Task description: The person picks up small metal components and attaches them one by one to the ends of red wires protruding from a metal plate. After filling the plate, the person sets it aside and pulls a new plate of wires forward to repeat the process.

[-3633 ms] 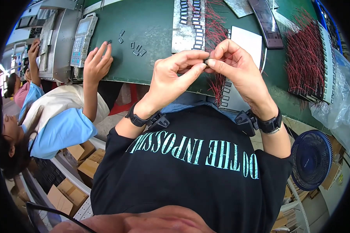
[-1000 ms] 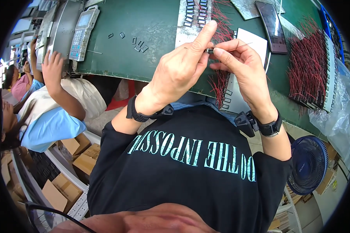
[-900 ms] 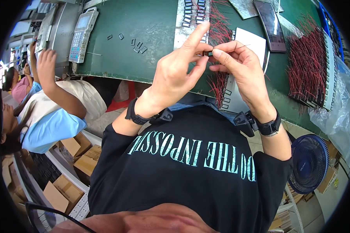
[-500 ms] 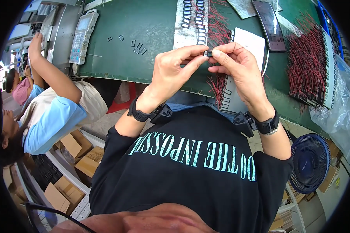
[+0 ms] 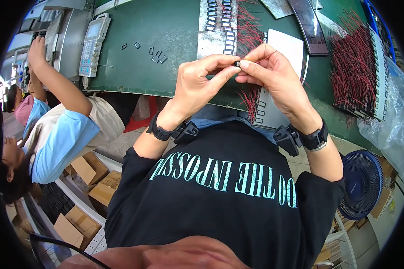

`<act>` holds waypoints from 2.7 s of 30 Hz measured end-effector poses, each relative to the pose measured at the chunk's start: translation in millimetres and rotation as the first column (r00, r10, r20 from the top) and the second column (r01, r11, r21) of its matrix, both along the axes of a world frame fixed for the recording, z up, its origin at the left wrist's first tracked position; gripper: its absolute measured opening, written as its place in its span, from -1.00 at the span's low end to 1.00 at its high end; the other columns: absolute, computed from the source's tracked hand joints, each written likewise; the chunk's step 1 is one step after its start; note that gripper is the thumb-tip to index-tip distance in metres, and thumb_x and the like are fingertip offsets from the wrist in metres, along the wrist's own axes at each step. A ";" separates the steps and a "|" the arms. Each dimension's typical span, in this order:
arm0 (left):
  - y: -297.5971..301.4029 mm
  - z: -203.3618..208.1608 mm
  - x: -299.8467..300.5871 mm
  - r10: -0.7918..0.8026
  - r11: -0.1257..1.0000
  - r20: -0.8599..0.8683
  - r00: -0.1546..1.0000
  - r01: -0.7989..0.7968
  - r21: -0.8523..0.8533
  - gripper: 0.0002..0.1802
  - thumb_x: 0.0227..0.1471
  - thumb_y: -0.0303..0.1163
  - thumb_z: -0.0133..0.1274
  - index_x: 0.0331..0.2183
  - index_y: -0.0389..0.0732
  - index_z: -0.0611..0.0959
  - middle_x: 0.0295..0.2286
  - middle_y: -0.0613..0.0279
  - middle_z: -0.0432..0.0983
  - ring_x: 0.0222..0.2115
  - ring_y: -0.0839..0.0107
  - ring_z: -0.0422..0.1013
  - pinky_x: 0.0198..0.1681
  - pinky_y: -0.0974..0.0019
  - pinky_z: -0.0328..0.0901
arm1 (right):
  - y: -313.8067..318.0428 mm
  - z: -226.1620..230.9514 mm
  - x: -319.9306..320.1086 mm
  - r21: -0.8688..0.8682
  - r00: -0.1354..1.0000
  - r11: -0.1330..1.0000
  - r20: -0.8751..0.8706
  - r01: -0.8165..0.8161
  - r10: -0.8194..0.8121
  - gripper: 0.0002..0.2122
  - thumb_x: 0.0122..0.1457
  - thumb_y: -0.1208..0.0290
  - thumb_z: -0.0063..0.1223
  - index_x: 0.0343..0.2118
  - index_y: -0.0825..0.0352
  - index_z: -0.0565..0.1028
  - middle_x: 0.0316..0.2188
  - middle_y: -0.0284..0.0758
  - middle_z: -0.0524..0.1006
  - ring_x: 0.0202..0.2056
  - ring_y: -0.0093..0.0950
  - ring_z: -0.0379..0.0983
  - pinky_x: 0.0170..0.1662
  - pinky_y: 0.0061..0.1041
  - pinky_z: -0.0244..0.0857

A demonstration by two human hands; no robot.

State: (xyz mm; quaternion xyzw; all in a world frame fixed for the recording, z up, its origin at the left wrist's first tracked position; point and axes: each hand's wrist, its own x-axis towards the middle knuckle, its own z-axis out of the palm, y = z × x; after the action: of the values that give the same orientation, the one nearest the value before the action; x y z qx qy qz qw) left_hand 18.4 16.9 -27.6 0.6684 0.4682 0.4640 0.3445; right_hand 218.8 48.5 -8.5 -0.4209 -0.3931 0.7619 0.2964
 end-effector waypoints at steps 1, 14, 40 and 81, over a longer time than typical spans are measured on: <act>-1.2 0.6 -0.1 0.008 1.000 -0.022 1.000 -0.008 -0.002 -0.77 0.06 -0.49 0.25 -0.18 -0.30 0.71 -0.36 0.14 0.70 -0.36 0.48 0.63 -0.29 0.46 0.49 | -0.6 -1.0 -1.7 0.093 1.000 0.996 -0.001 0.011 -0.011 -0.91 0.31 0.48 0.07 -0.20 0.35 0.43 -0.23 -0.34 0.52 -0.23 -0.61 0.52 -0.12 -0.56 0.51; 30.0 7.3 -44.5 0.099 0.958 -0.224 0.970 -0.154 -0.241 -0.83 0.08 -0.35 0.19 -0.33 -0.25 0.74 -0.46 0.16 0.68 -0.44 0.41 0.62 -0.35 0.38 0.44 | -34.1 32.3 -7.6 0.633 0.792 0.748 0.554 -0.200 -0.257 -0.81 0.19 0.61 0.14 -0.14 0.40 0.47 -0.34 -0.40 0.46 -0.36 -0.64 0.40 -0.25 -0.62 0.37; -25.5 4.7 -134.5 0.490 0.871 -0.629 0.604 -0.308 0.382 -0.95 -0.03 -0.42 0.22 -0.42 -0.14 0.69 -0.43 0.32 0.53 -0.30 0.27 0.45 -0.34 0.22 0.45 | -83.8 48.2 3.1 0.629 0.608 0.448 0.765 -0.635 -0.212 -0.85 0.07 0.73 0.08 -0.31 0.44 0.38 -0.34 -0.15 0.41 -0.27 -0.17 0.39 -0.17 -0.33 0.29; -6.3 12.0 -16.7 0.118 0.982 0.084 0.989 -0.104 -0.159 -0.78 0.09 -0.54 0.21 -0.18 -0.31 0.72 -0.35 0.26 0.69 -0.34 0.58 0.58 -0.23 0.50 0.46 | -6.4 24.9 16.2 -0.131 0.969 0.981 -0.187 0.140 -0.163 -0.67 0.27 0.49 0.11 0.07 0.39 0.39 -0.28 -0.35 0.52 -0.24 -0.61 0.50 -0.13 -0.60 0.44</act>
State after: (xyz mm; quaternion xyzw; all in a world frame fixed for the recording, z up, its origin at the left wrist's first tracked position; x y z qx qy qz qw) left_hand 1.7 10.6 -15.6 0.5901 0.5229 0.4754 0.3902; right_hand 235.0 42.2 16.5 -0.3889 -0.2834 0.7964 0.3663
